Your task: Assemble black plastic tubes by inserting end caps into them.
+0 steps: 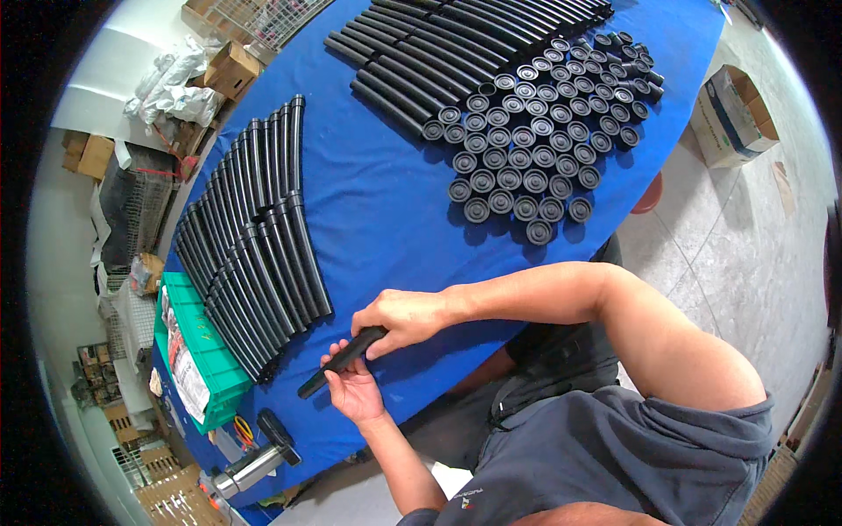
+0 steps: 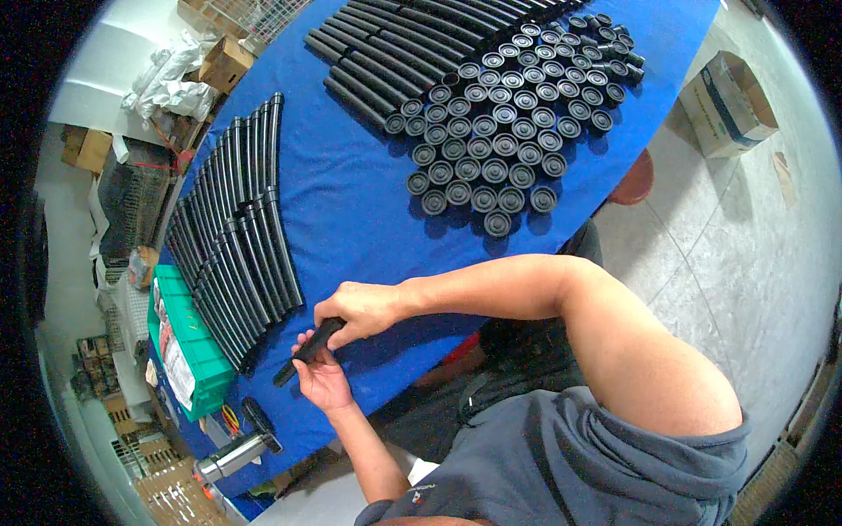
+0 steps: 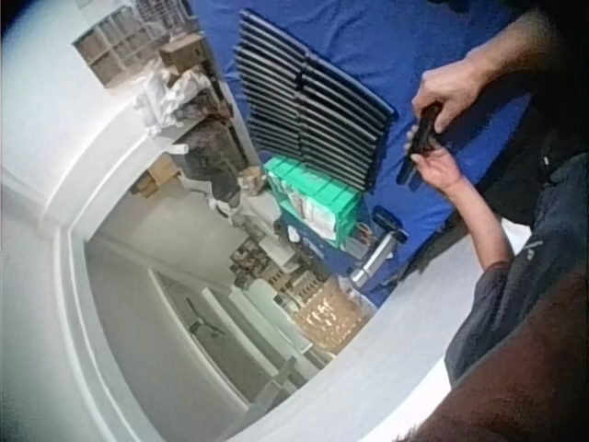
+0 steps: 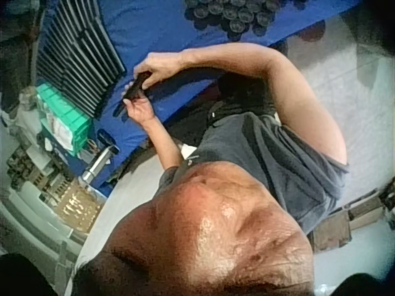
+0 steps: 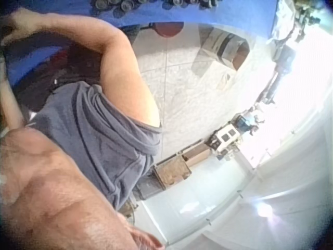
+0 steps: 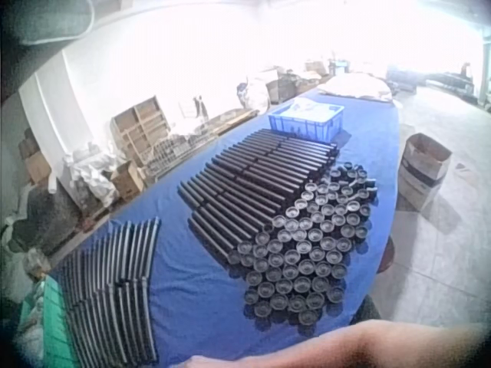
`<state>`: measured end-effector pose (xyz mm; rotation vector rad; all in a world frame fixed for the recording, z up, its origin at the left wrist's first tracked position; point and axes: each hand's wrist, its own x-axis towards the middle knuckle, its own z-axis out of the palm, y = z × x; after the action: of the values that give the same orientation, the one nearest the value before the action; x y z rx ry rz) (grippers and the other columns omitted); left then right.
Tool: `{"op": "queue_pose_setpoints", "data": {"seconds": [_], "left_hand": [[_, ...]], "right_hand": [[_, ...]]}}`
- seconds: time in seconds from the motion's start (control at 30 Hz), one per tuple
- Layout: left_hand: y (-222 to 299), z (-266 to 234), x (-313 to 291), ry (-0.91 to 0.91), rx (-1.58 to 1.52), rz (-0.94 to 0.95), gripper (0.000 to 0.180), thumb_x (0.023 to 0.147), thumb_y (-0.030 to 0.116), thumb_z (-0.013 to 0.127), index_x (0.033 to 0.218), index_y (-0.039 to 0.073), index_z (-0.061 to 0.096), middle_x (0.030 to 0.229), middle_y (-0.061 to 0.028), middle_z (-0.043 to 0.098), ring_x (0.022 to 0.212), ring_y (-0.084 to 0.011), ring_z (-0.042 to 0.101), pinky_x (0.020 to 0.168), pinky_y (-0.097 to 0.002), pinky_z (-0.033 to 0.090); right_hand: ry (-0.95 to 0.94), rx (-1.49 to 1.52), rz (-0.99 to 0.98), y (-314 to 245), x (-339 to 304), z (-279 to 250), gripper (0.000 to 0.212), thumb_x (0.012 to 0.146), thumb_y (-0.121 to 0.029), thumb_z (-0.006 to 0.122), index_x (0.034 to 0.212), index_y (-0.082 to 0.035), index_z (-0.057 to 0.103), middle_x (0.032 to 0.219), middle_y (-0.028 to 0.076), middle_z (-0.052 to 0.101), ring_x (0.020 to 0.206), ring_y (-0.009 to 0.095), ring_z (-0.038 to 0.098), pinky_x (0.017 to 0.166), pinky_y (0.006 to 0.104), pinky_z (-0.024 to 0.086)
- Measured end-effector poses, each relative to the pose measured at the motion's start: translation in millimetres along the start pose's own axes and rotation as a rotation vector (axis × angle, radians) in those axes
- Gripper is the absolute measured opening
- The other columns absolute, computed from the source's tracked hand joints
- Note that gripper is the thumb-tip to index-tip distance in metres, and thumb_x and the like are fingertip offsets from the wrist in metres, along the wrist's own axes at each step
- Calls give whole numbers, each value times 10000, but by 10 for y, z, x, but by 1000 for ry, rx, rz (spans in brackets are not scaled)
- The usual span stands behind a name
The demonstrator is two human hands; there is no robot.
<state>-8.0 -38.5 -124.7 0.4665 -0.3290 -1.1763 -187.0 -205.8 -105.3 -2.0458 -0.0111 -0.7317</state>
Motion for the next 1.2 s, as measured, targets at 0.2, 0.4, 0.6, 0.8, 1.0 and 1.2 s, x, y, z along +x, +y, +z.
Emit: {"op": "queue_pose_setpoints", "data": {"seconds": [0.2, 0.4, 0.6, 0.8, 1.0, 1.2], "left_hand": [[8, -41, 30, 28, 5, -15, 312, 983, 156, 548, 1204, -64, 571, 1351, -228, 527, 1321, -353, 453, 1130, -477, 395], [22, 50, -4, 13, 33, 8, 304, 980, 145, 554, 1205, -58, 576, 1344, -232, 532, 1313, -363, 460, 1136, -478, 387], [18, -16, -20, 12, 34, -10, 304, 973, 132, 567, 1208, -61, 572, 1333, -237, 539, 1307, -362, 465, 1144, -482, 377], [30, -31, -10, 15, 38, -2, 304, 965, 118, 578, 1211, -59, 568, 1334, -236, 537, 1305, -361, 468, 1144, -478, 379], [27, -35, 4, 65, 45, -1, 287, 954, 98, 588, 1205, -40, 577, 1363, -226, 516, 1315, -358, 459, 1120, -482, 411], [4, -23, -13, 40, 60, 28, 277, 951, 87, 586, 1207, -20, 582, 1382, -217, 504, 1321, -362, 452, 1108, -486, 424]], "right_hand": [[78, -184, -109, -20, -3, 26, 314, 815, -157, 687, 1080, -20, 589, 844, 164, 620, 820, 328, 636, 665, 422, 504], [-207, 321, 428, -215, 112, -195, 316, 838, -134, 663, 1115, -21, 563, 898, 183, 617, 844, 351, 627, 694, 455, 496], [-87, 77, 91, -47, 18, -36, 306, 845, -148, 659, 1083, 6, 543, 917, 196, 626, 862, 387, 616, 735, 478, 481], [-62, 73, 41, -30, 21, -16, 322, 843, -145, 658, 1103, 0, 535, 915, 189, 615, 858, 389, 612, 740, 481, 481], [-29, -141, -18, -45, -4, 14, 313, 837, -147, 660, 1103, -27, 546, 917, 158, 586, 825, 362, 614, 707, 466, 493], [-181, 291, 387, -90, 74, -131, 273, 845, -141, 659, 1078, -41, 557, 928, 150, 585, 820, 345, 617, 660, 461, 499]]}}
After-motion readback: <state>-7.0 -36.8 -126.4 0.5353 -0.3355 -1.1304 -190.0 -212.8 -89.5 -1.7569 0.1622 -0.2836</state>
